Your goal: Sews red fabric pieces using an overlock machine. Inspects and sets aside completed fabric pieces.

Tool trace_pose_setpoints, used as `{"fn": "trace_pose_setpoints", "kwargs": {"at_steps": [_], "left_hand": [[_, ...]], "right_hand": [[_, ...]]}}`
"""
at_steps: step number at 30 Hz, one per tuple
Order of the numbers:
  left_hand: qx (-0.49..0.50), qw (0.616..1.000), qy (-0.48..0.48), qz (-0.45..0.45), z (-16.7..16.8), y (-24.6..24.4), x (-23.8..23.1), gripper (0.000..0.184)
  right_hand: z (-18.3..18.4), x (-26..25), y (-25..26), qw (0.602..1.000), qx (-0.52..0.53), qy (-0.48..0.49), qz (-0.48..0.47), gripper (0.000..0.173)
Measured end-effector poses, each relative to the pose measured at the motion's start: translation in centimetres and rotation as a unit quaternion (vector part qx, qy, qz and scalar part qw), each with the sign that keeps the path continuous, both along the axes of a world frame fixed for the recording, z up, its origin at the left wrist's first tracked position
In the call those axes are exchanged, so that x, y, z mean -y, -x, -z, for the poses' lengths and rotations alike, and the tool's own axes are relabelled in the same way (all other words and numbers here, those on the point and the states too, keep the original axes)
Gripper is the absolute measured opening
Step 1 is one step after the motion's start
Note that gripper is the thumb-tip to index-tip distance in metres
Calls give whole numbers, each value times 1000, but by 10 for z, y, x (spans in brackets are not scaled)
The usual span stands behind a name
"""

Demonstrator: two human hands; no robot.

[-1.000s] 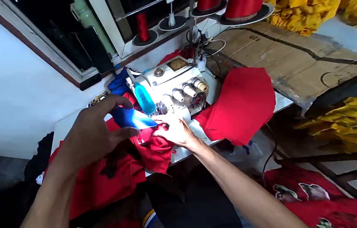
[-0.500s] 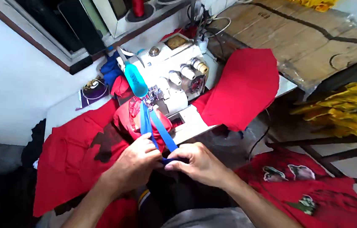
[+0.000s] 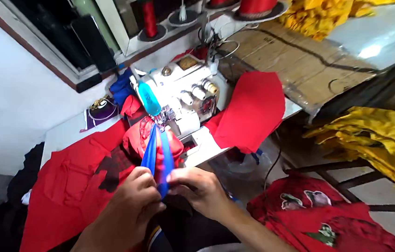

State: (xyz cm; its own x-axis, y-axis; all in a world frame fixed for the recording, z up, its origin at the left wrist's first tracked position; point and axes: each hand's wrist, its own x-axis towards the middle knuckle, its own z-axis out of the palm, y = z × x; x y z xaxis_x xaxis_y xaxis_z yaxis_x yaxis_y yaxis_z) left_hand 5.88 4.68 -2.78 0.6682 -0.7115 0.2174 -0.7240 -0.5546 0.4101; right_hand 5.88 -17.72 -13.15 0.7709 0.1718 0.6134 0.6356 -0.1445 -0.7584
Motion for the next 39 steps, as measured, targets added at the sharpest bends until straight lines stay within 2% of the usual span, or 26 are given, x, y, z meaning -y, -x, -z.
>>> {"fn": "trace_pose_setpoints", "kwargs": {"at_steps": [2, 3, 4, 6, 8, 10, 12, 14, 16, 17, 19, 20, 22, 24, 27, 28, 29, 30, 31, 33, 36, 39], "left_hand": [[1, 999, 52, 11, -22, 4, 4, 28], [-8, 996, 87, 14, -30, 5, 9, 26], [-21, 992, 123, 20, -31, 4, 17, 24], [-57, 980, 189, 38, -17, 0, 38, 23], [-79, 971, 220, 50, 16, -7, 49, 22], [-51, 985, 165, -2, 41, -7, 38, 23], [-10, 996, 63, -69, 46, 2, 21, 36], [15, 996, -7, -84, 32, 16, 20, 47], [33, 995, -36, -87, 16, 29, 33, 41], [50, 994, -33, -94, 9, 34, 40, 35], [100, 989, -18, -111, 4, 42, 52, 30], [125, 985, -11, -118, 5, 46, 56, 30], [175, 977, -11, -124, 9, 48, 60, 33], [211, 968, -28, -134, 14, 49, 66, 35], [234, 959, -65, -145, 15, 49, 69, 35], [231, 958, -79, -150, 15, 52, 64, 35], [225, 958, -91, -155, 17, 55, 57, 35], [220, 958, -98, -159, 21, 58, 50, 36], [214, 958, -96, -164, 27, 61, 44, 35], [219, 958, -71, -173, 43, 64, 43, 32], [234, 956, -54, -168, 55, 67, 54, 32], [236, 956, -76, -158, 60, 71, 61, 30]], "right_hand": [[8, -17, -25, 997, -55, -9, 61, 22], [13, -27, -36, 993, -95, 10, 68, 24], [17, -35, -40, 990, -134, 28, 32, 29], [19, -46, -19, 991, -112, 25, -72, 31], [-3, -48, 23, 992, -37, 44, -111, 26], [-17, -30, 46, 982, -23, 106, -155, 28], [-24, 2, 45, 982, -33, 135, -127, 34], [-29, 23, 32, 985, -96, 132, -55, 36], [-30, 25, 12, 974, -191, 114, 35, 26], [-29, 21, 1, 961, -249, 103, 69, 29], [-18, 14, -25, 918, -395, 25, 21, 52], [-10, 7, -34, 894, -441, -67, -37, 55], [2, -19, -43, 837, -458, -259, -155, 45], [14, -59, -43, 763, -437, -421, -221, 21], [31, -101, -46, 708, -422, -521, -223, 34], [29, -101, -43, 710, -440, -507, -213, 31], [20, -94, -40, 732, -465, -462, -185, 24], [16, -82, -42, 769, -474, -397, -161, 12], [18, -70, -46, 806, -477, -325, -128, 10], [23, -40, -39, 865, -462, -187, -59, 23], [20, -12, -7, 891, -446, -86, -7, 18], [12, -2, 21, 885, -456, -92, -9, 19]]}}
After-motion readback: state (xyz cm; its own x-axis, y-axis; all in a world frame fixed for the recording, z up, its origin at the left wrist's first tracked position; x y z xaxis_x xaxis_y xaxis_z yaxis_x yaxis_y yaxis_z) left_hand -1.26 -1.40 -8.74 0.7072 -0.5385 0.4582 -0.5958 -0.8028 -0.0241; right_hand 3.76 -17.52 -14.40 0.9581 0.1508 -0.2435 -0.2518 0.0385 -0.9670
